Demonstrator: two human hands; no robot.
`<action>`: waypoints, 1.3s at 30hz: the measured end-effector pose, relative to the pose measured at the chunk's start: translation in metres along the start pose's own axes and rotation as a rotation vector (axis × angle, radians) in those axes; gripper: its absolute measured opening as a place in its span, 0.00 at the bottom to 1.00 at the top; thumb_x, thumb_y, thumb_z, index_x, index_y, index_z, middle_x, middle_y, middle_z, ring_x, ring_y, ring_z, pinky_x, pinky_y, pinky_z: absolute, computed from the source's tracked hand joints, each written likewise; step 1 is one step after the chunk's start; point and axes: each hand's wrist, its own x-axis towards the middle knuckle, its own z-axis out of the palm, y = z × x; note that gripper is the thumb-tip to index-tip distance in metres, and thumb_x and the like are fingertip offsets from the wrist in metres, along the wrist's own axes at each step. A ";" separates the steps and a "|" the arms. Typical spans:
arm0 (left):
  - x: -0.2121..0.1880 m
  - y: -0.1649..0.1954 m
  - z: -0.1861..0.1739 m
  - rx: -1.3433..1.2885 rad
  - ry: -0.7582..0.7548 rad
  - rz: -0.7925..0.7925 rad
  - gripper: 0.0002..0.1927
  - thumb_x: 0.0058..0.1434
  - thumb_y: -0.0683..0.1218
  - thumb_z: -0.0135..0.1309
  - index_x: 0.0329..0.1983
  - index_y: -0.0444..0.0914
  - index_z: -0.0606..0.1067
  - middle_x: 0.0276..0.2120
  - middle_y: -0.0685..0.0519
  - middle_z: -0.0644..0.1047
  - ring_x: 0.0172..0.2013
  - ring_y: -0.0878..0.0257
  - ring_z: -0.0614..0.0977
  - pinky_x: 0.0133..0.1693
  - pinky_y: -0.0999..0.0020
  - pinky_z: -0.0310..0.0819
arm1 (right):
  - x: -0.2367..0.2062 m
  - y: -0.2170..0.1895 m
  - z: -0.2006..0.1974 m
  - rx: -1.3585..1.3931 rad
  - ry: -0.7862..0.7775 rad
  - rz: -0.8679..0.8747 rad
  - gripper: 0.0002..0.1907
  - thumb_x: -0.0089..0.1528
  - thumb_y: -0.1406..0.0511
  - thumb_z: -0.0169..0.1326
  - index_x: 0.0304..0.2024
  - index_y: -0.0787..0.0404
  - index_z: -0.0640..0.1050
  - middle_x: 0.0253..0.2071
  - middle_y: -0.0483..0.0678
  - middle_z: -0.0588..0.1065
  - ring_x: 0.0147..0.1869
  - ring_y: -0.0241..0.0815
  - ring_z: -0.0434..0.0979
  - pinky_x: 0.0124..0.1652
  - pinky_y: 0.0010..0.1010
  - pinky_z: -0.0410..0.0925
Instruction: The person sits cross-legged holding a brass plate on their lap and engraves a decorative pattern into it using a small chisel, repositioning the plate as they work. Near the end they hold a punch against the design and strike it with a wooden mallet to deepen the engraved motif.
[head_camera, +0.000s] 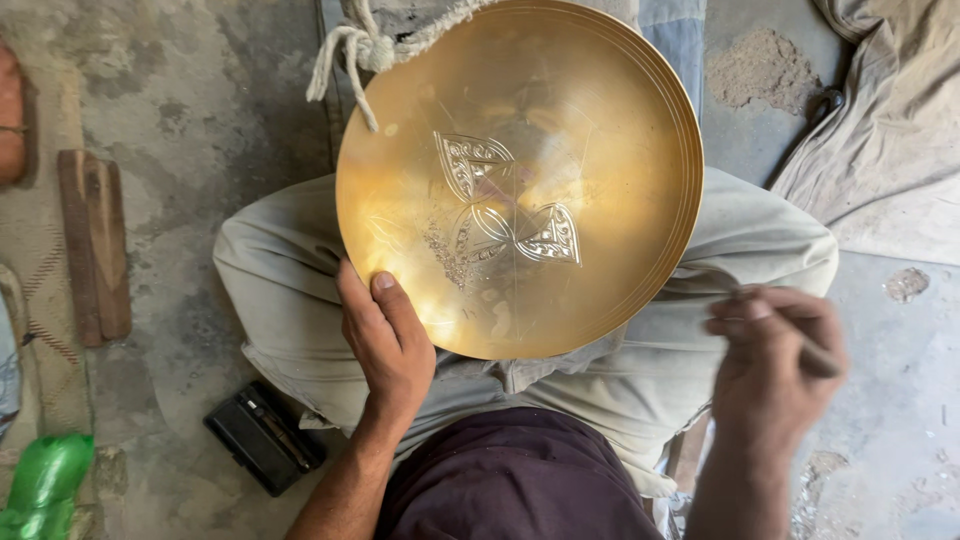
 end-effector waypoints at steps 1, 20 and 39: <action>-0.001 -0.001 0.001 0.006 0.000 -0.001 0.17 0.80 0.43 0.37 0.63 0.24 0.61 0.36 0.46 0.75 0.35 0.57 0.77 0.37 0.62 0.72 | -0.008 -0.003 0.011 -0.016 -0.013 0.043 0.04 0.69 0.75 0.49 0.46 0.72 0.74 0.42 0.56 0.77 0.42 0.46 0.82 0.41 0.31 0.77; -0.005 -0.010 0.002 -0.056 -0.023 0.008 0.17 0.82 0.44 0.34 0.64 0.25 0.59 0.41 0.45 0.76 0.38 0.61 0.80 0.35 0.69 0.74 | -0.039 0.009 0.085 -0.918 -0.191 -0.399 0.09 0.66 0.73 0.61 0.39 0.68 0.72 0.43 0.56 0.80 0.41 0.41 0.84 0.39 0.28 0.76; -0.011 -0.013 0.002 -0.082 -0.042 -0.005 0.19 0.82 0.42 0.34 0.69 0.25 0.57 0.45 0.42 0.76 0.40 0.62 0.81 0.38 0.69 0.77 | -0.034 0.010 0.075 -0.814 -0.288 -0.380 0.07 0.66 0.75 0.60 0.37 0.68 0.73 0.41 0.55 0.80 0.41 0.38 0.84 0.36 0.22 0.76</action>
